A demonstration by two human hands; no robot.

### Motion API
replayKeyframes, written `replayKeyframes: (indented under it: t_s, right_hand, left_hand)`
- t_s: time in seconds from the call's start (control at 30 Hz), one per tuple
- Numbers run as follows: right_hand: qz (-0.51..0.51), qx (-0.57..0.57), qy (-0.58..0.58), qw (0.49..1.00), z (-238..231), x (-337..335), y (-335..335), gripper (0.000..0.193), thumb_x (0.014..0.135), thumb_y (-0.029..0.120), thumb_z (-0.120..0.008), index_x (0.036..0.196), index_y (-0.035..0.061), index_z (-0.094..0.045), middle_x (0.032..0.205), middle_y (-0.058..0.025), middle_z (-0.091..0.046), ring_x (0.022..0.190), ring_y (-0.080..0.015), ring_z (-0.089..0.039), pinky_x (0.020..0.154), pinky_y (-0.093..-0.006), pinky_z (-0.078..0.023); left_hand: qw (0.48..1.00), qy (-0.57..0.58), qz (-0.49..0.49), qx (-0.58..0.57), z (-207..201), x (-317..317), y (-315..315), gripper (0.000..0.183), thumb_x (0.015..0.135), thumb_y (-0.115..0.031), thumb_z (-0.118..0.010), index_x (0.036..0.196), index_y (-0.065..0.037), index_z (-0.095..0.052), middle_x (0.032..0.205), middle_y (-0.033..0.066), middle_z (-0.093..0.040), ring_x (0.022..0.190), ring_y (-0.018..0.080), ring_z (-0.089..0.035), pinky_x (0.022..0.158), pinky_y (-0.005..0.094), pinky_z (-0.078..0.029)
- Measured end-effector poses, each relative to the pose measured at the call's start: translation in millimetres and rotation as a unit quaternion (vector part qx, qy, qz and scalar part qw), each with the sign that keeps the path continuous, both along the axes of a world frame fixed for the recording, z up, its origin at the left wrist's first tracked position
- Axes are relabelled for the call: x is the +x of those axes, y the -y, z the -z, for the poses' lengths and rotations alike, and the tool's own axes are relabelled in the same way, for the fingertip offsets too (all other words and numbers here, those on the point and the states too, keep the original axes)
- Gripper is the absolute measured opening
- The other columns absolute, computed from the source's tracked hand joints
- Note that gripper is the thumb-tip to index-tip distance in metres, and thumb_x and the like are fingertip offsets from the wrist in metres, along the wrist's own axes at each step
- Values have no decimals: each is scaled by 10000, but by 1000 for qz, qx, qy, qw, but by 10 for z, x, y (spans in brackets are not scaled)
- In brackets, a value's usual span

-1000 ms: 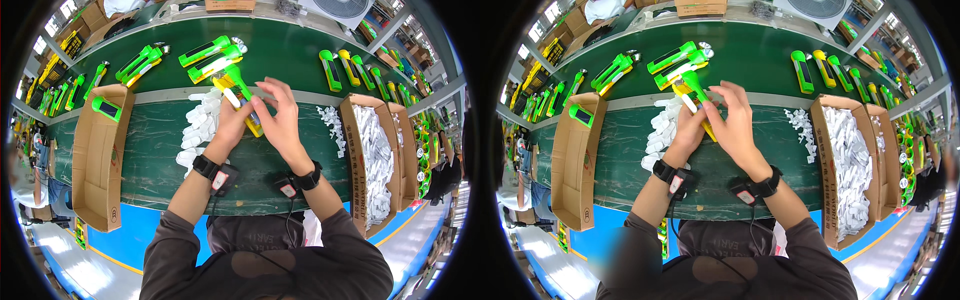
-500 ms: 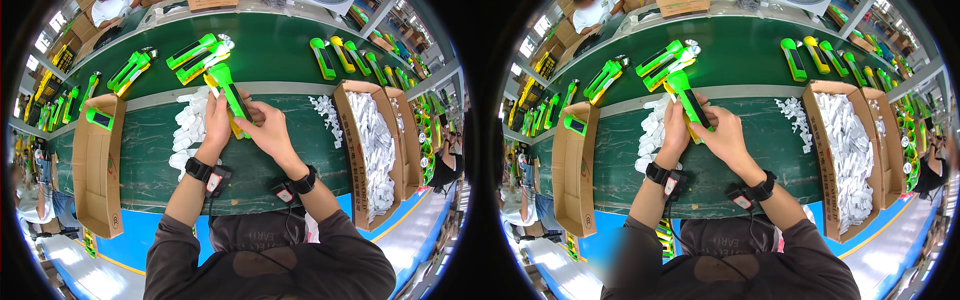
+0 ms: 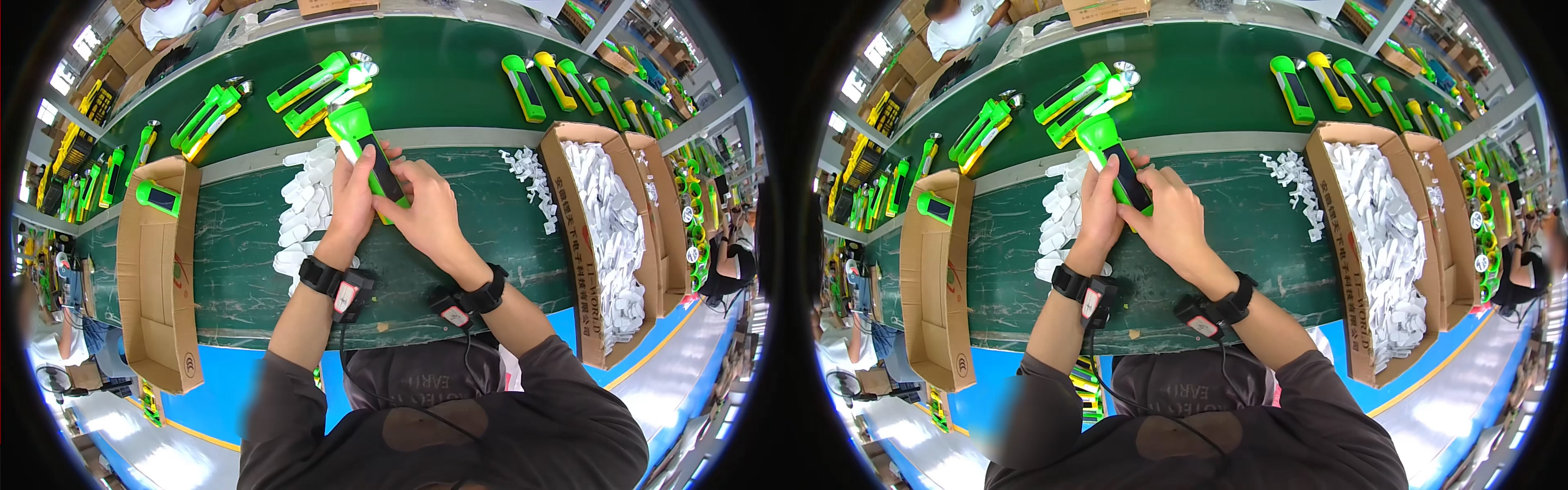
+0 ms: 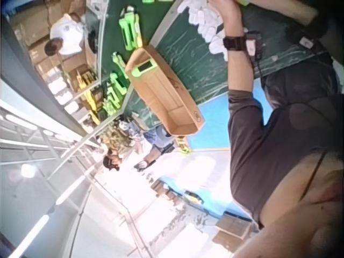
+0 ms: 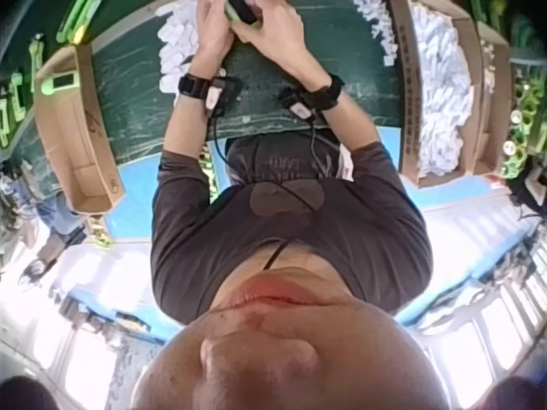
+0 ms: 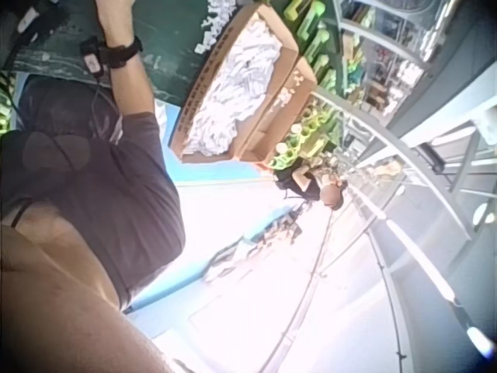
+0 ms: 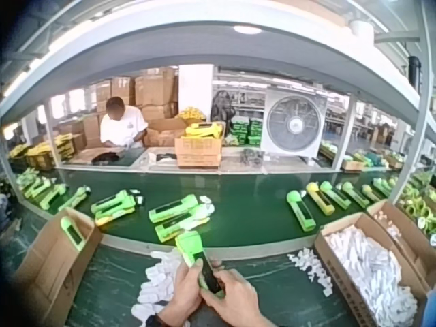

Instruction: Assembling the internal components including batteries and circuit boards into small solar flashlight housings on a factory assembly line.

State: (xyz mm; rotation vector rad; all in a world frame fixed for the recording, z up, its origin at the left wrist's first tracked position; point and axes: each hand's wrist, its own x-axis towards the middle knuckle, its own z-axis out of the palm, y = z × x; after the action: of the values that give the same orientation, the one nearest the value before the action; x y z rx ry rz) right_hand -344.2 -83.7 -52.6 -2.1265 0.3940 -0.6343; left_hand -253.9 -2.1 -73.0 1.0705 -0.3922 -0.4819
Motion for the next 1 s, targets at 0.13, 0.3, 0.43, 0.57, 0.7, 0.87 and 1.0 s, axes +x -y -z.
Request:
replayKeyframes:
  t_s: [0.13,0.3,0.43,0.57,0.7,0.87,1.0]
  right_hand:
    - [-127,280,15,951,-108,-130,103,478,759,197,-753,1181,51,-579,973,-142,-621,856,-211,-653,686,-336,-521]
    - [-167,225,-43,959,-226,-273,160,561,733,160,-749,1246,63,-544,912,-129,-658,775,-176,-664,658,-308,-518]
    - [-131,145,-73,978,-281,-407,32,584,703,155,-753,1239,52,-546,850,-138,-671,701,-216,-666,652,-316,-513]
    - [-113,134,-72,982,-284,-451,-33,606,672,158,-771,1220,22,-552,832,-153,-670,693,-250,-666,648,-333,-515]
    - [-118,268,-26,956,-185,-431,-15,477,760,156,-728,1188,9,-576,834,-144,-678,713,-215,-671,652,-325,-524]
    - [-64,144,-35,987,-204,-475,388,241,856,161,-650,1015,-19,-633,827,-149,-681,746,-238,-667,667,-349,-528]
    - [176,-245,-75,951,-141,-669,1105,214,777,126,-709,906,-21,-622,835,-212,-660,788,-378,-651,709,-441,-526]
  left_hand:
    - [993,-69,42,-89,-5,101,-21,461,1000,-393,-378,1259,-17,-432,1221,165,-548,1137,294,-553,963,457,-464]
    - [961,-188,80,-189,-62,106,-45,608,952,-543,-409,1272,-27,-443,1214,157,-556,1114,284,-560,983,458,-444]
    - [965,-190,66,-168,-28,195,-93,607,935,-574,-428,1188,-26,-493,1090,117,-591,924,209,-599,839,343,-515]
    - [970,-177,71,-153,-1,183,-87,589,947,-580,-398,1116,-31,-532,1022,94,-610,862,189,-593,818,334,-507]
    - [947,-217,141,-190,-90,69,-6,655,934,-557,-446,1269,6,-452,1274,164,-538,1110,246,-578,956,416,-468]
    - [950,-147,253,-106,-84,32,-79,581,919,-347,-540,1364,-7,-383,1314,182,-502,1158,294,-549,996,457,-443]
    - [963,-163,209,-54,33,121,-47,514,910,-231,-581,1347,-23,-409,1129,106,-556,1003,201,-588,873,398,-511]
